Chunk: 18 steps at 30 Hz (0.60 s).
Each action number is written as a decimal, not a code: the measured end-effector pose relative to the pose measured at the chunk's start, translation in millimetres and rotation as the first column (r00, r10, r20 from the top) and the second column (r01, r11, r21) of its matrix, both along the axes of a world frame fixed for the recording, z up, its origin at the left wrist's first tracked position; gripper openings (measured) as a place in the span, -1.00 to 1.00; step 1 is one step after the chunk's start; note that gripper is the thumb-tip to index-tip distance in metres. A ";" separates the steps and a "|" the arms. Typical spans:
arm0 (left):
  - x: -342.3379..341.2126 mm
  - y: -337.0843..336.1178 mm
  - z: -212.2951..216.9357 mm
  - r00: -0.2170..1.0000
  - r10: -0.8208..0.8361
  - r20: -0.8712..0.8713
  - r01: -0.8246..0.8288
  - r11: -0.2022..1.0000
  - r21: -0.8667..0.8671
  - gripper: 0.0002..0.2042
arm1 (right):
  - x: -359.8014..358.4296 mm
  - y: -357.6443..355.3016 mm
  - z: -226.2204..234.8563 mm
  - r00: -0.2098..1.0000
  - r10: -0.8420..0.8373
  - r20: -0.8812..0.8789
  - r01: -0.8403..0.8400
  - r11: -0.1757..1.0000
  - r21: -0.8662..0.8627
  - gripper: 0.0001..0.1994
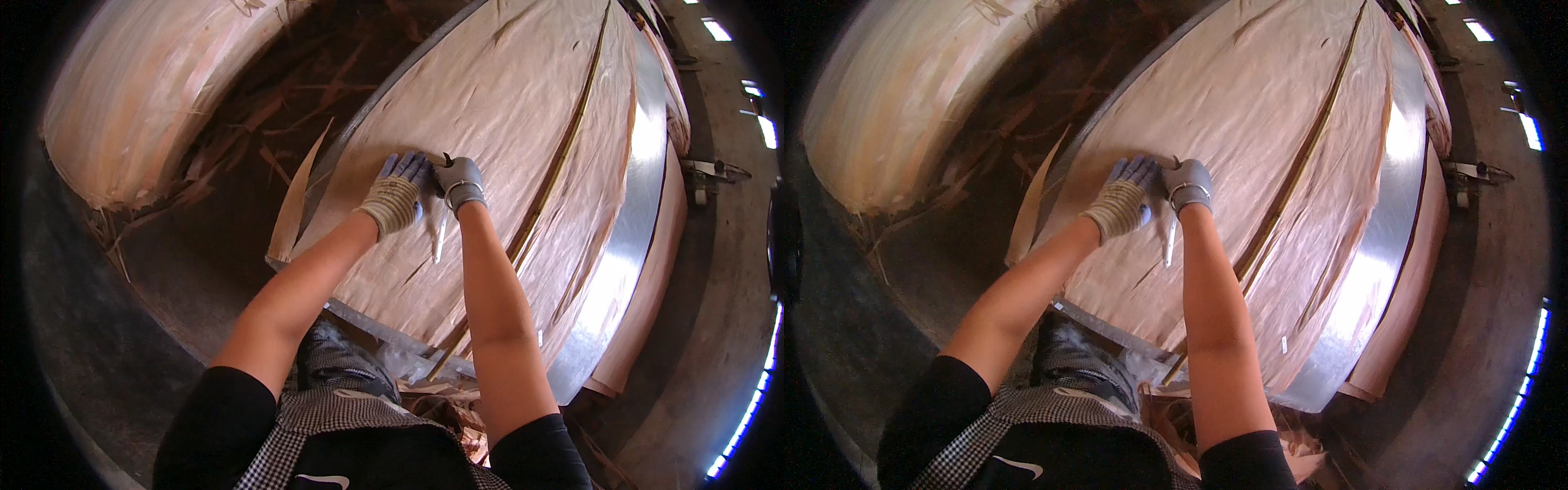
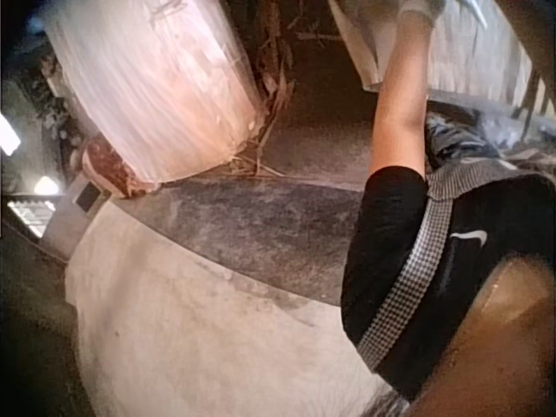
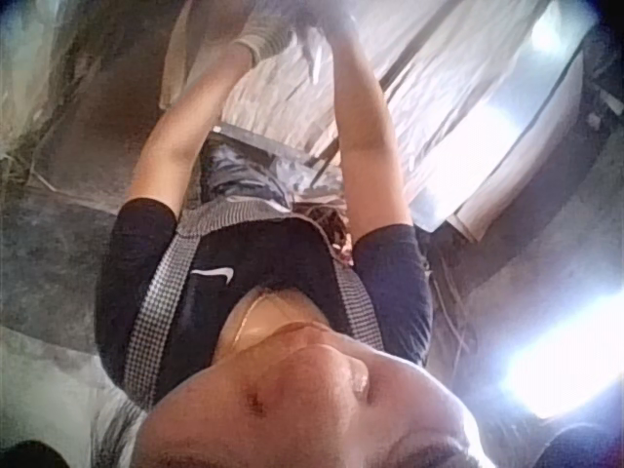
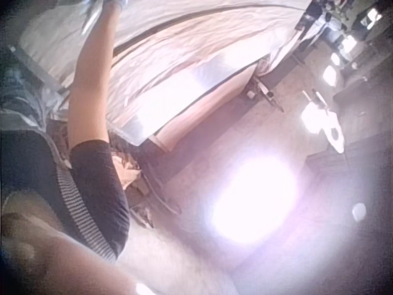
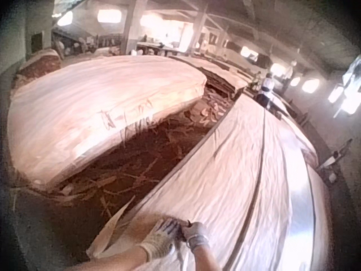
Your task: The person sorts large sheets of wood veneer by hand and using a long stick, moving individual sheets from one stack onto a large work table.
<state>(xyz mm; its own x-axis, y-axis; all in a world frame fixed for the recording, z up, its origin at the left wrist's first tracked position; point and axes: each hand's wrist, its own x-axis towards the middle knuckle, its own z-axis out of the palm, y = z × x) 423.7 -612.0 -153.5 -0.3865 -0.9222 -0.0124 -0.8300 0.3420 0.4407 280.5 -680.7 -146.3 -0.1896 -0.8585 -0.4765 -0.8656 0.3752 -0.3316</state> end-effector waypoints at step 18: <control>75.1 93.8 9.4 0.997 -0.007 0.081 0.003 0.999 0.053 -0.50 | -10.6 155.6 98.2 0.738 -0.272 0.618 0.233 0.962 0.146 -0.81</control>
